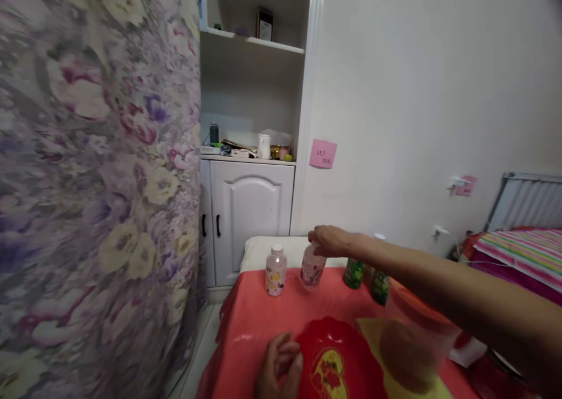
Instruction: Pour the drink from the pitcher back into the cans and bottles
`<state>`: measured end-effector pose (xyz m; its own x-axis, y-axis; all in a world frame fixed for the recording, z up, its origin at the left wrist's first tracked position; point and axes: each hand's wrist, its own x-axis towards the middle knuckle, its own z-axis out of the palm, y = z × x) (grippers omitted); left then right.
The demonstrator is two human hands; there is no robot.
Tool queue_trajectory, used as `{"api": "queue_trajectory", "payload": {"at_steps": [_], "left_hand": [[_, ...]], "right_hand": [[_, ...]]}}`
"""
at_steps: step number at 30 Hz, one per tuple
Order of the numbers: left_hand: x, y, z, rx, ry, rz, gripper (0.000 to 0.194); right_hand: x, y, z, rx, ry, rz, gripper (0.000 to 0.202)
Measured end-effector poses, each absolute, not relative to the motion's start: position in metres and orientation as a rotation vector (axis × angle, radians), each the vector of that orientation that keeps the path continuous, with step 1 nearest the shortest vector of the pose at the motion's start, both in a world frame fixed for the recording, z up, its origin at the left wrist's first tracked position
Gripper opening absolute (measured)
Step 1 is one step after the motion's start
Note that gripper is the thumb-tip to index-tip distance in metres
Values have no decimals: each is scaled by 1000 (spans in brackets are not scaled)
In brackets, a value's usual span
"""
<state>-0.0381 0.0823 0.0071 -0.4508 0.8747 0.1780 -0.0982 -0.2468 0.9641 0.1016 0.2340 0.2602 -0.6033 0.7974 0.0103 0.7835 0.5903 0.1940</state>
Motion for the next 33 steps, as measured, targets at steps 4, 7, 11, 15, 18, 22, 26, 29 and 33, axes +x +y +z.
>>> {"api": "queue_trajectory", "payload": {"at_steps": [4, 7, 11, 15, 18, 22, 26, 29, 33], "left_hand": [[-33, 81, 18, 1194, 1400, 1754, 57], [-23, 78, 26, 1339, 1497, 1779, 74], [-9, 72, 31, 1398, 1456, 1630, 78], [-2, 67, 34, 1432, 1473, 1567, 71], [2, 66, 37, 1481, 1455, 1545, 68], [8, 66, 36, 1527, 1428, 1521, 66], [11, 69, 27, 1586, 1498, 1528, 65], [10, 71, 19, 1637, 1540, 1509, 65], [7, 73, 8, 1721, 1597, 1493, 64]], "right_hand": [[116, 173, 275, 1268, 2873, 264, 35], [124, 127, 269, 1180, 2953, 187, 28], [135, 86, 251, 1097, 3108, -44, 23], [151, 68, 230, 1257, 3184, -249, 22], [166, 63, 203, 1457, 3259, -448, 47], [182, 59, 161, 1730, 3347, -637, 59], [186, 56, 142, 1821, 3387, -776, 48], [183, 55, 144, 1910, 3351, -837, 41], [176, 55, 146, 2097, 3273, -788, 33]]}}
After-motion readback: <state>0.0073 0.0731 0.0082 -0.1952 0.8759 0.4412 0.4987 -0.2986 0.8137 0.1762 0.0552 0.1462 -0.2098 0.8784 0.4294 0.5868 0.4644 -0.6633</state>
